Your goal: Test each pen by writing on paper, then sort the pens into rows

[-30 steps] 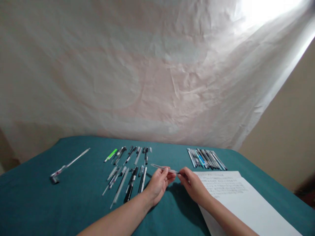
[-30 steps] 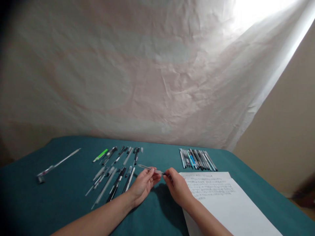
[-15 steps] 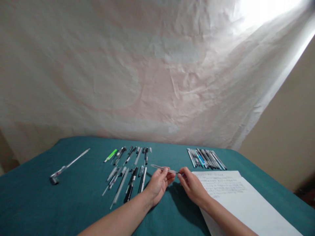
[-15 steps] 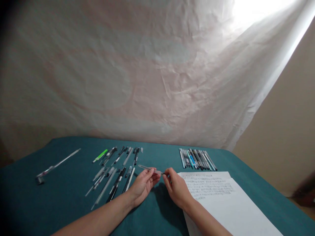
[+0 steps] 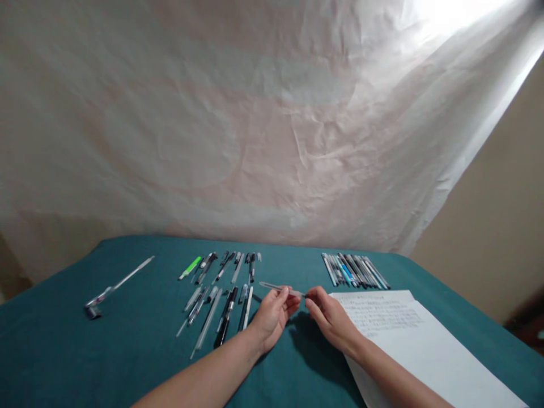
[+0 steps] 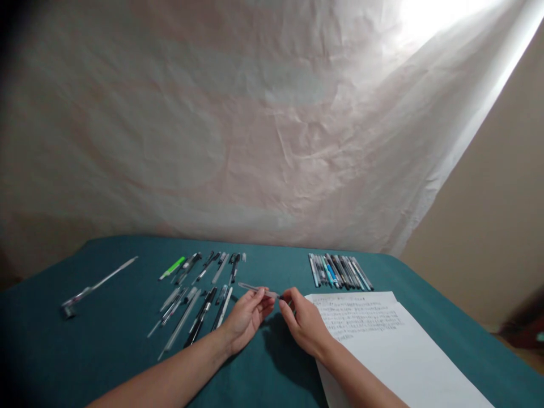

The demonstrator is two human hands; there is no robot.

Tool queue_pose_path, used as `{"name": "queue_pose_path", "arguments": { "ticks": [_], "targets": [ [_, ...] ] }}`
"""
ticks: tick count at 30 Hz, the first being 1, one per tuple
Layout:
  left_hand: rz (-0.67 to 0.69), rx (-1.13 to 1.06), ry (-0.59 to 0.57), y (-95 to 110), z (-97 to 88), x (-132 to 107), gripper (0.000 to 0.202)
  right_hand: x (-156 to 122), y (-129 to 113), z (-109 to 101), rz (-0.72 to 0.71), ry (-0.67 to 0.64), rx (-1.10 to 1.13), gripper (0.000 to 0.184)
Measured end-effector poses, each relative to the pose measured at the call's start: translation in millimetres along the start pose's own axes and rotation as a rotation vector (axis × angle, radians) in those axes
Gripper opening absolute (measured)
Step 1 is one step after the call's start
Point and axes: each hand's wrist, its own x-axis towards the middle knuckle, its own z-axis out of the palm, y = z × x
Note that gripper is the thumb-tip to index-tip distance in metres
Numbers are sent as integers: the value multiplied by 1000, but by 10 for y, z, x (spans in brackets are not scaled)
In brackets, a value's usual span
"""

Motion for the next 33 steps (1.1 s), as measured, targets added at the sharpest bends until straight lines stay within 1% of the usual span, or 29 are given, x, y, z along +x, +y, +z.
{"name": "queue_pose_path", "arguments": {
  "ticks": [2,5,7,10,12,14,18,21,24,28,31,33],
  "targets": [
    [-11,9,-4,8,2,0,15,-9,5,5,-12,11,-60,20],
    [-12,30,-19,22,14,-10,16,-17,-3,8,-12,-7,-76,21],
    [-9,46,-24,29,24,-20,15,-16,-14,5,-4,-36,-32,26],
    [-9,63,-25,33,34,-31,16,-8,-15,8,28,-94,113,36],
    [-11,65,-23,31,35,-31,16,-3,-1,18,47,-115,185,38],
    [-13,66,-19,25,34,-26,18,-2,18,27,54,-94,176,35],
    [-13,87,-22,17,34,-19,20,-10,36,29,44,-8,75,29],
    [-6,112,-16,18,35,-25,21,-12,23,32,52,-17,106,32],
    [-9,121,-11,25,37,-35,22,-2,-1,51,107,-60,232,39],
    [-19,125,-31,37,48,-48,21,8,-28,76,253,-149,488,47],
    [-12,125,-46,40,53,-46,19,6,-22,72,355,-232,713,45],
    [-12,113,-51,35,47,-39,19,7,-11,61,407,-282,822,44]
  ]
}}
